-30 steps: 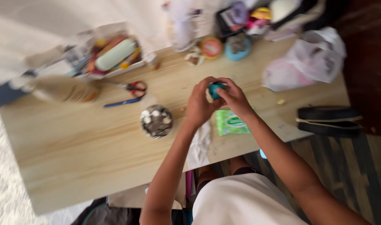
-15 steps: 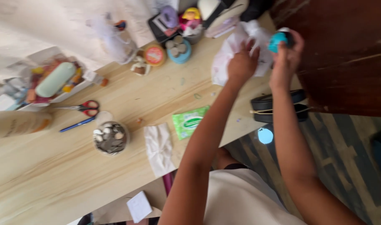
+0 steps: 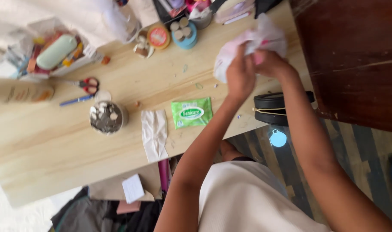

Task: Cleaning and organizing items on a wooden desk using wipes and a plastic bag

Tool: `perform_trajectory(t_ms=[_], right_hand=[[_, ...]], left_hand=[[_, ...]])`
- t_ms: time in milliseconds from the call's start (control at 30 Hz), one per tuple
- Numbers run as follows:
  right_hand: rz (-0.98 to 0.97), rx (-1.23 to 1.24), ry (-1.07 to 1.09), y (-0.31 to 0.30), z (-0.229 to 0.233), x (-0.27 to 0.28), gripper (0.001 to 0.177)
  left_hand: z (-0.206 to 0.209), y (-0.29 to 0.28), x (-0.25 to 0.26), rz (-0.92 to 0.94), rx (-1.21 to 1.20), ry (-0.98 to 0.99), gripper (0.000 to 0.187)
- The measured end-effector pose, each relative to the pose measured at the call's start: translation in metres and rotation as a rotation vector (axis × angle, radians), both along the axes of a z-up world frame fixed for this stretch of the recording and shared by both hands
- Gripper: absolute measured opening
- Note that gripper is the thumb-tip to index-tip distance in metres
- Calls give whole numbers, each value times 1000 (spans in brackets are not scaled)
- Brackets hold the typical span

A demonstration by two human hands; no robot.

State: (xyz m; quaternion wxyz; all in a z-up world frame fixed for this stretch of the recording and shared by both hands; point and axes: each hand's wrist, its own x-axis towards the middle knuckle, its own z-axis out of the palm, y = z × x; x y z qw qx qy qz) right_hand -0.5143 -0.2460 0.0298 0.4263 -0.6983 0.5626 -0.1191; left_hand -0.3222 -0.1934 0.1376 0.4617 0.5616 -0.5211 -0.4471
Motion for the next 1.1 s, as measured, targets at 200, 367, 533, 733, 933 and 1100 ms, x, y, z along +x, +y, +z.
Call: perform_trajectory(t_ms=[200, 367, 533, 733, 933, 1100], right_hand=[[-41, -175, 246, -12, 64, -27, 53], [-41, -382, 282, 21, 94, -6, 45], [-411, -619, 14, 85, 102, 71, 19], [-33, -402, -20, 127, 40, 173, 37], [107, -225, 257, 123, 22, 210, 85], [-12, -153, -152, 122, 21, 205, 87]], left_hand=[[43, 19, -1, -195, -250, -15, 44], [-19, 58, 79, -81, -240, -62, 49], [-120, 92, 203, 190, 25, -365, 30], [-84, 89, 234, -141, 88, -671, 53], [-80, 83, 226, -312, 202, -952, 58], [-79, 101, 235, -383, 422, -694, 37]])
